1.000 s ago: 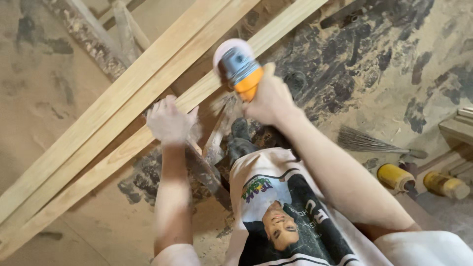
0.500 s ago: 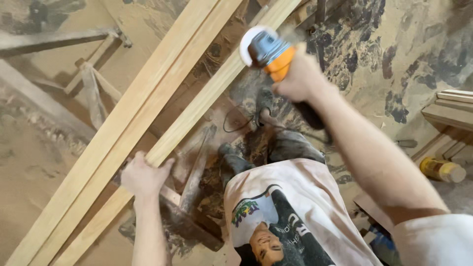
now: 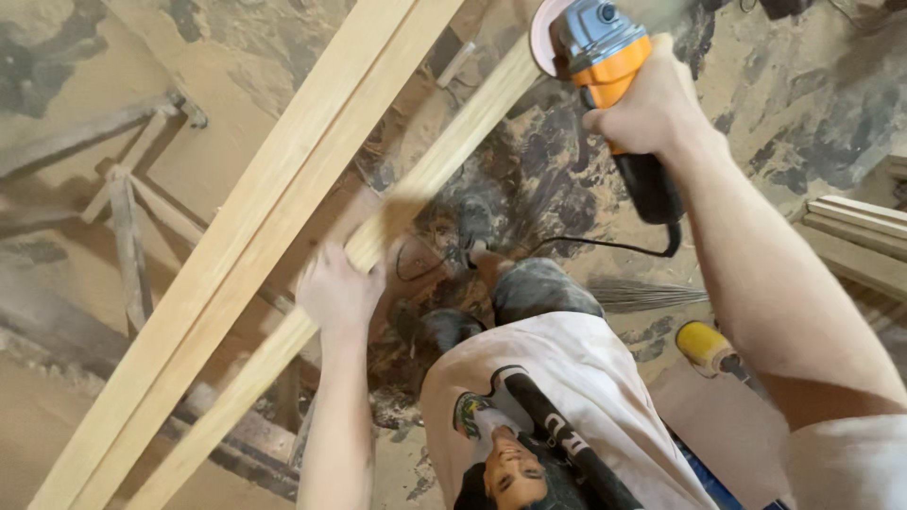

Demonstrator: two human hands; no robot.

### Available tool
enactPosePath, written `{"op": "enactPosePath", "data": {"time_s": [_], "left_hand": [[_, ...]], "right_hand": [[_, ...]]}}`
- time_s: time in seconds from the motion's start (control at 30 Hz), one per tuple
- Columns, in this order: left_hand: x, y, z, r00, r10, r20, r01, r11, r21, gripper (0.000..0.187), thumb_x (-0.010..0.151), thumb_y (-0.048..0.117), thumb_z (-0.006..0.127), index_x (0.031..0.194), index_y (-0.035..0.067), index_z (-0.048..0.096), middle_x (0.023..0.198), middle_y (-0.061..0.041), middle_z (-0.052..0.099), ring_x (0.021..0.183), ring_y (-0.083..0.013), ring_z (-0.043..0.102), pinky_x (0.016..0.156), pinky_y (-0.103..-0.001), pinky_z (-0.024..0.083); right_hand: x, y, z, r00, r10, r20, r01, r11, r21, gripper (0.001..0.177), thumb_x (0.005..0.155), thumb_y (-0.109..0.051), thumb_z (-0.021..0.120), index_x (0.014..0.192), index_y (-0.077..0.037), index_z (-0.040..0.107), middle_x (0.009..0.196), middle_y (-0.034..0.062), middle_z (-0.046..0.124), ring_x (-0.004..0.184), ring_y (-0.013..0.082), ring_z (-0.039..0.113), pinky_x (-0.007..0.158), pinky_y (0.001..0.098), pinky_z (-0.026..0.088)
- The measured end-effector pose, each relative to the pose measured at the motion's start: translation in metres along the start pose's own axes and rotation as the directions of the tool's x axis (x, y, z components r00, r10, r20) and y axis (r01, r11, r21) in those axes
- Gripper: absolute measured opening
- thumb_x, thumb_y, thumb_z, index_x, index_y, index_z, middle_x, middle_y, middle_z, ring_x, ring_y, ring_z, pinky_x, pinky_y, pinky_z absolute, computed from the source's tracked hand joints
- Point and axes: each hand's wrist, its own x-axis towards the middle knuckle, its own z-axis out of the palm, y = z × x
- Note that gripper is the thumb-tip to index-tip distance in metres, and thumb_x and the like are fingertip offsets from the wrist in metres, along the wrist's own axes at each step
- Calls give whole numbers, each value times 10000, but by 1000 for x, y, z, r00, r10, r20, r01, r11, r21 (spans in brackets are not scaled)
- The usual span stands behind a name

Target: The person uses an angle grinder with a sanding disc to smooth the surface of several wooden planks resting on a workbench. They move the tool along the length of each plank, then reposition the planks to sand different sides.

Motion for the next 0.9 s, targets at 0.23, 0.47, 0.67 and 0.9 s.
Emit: {"op": "enactPosePath", "data": {"time_s": [0.23,0.47,0.67,0.9], "left_hand": [[-10,-4,9,999,-42,-27,44,996,75,471,743,442,866,919,65,646,805,-141,719,736,-339,712,750,-492,579],[-9,-6,9,999,-18,-27,20,997,74,467,745,445,871,865,75,612,804,-140,711,750,-333,714,732,-480,573],[-10,-5,13,999,-34,-25,35,997,66,429,752,437,863,837,103,608,773,-114,708,729,-324,703,694,-466,564],[-13,-9,21,999,-18,-44,21,999,50,418,755,433,851,889,97,643,797,-102,719,740,-314,700,677,-452,555]], "right_hand": [[46,50,-36,999,32,-20,-32,999,39,660,737,-224,919,1166,118,552,1045,248,682,934,356,704,790,415,577],[53,44,-42,998,29,-62,-21,993,120,534,760,-177,897,1138,71,613,1024,211,700,888,308,716,742,400,595],[3,-26,4,972,211,105,-231,938,259,842,699,-122,842,1305,115,308,1099,237,607,872,310,722,714,355,606],[-73,-101,55,990,-24,136,-14,963,269,710,710,-150,819,1192,92,359,943,266,679,830,404,722,728,450,618]]}}
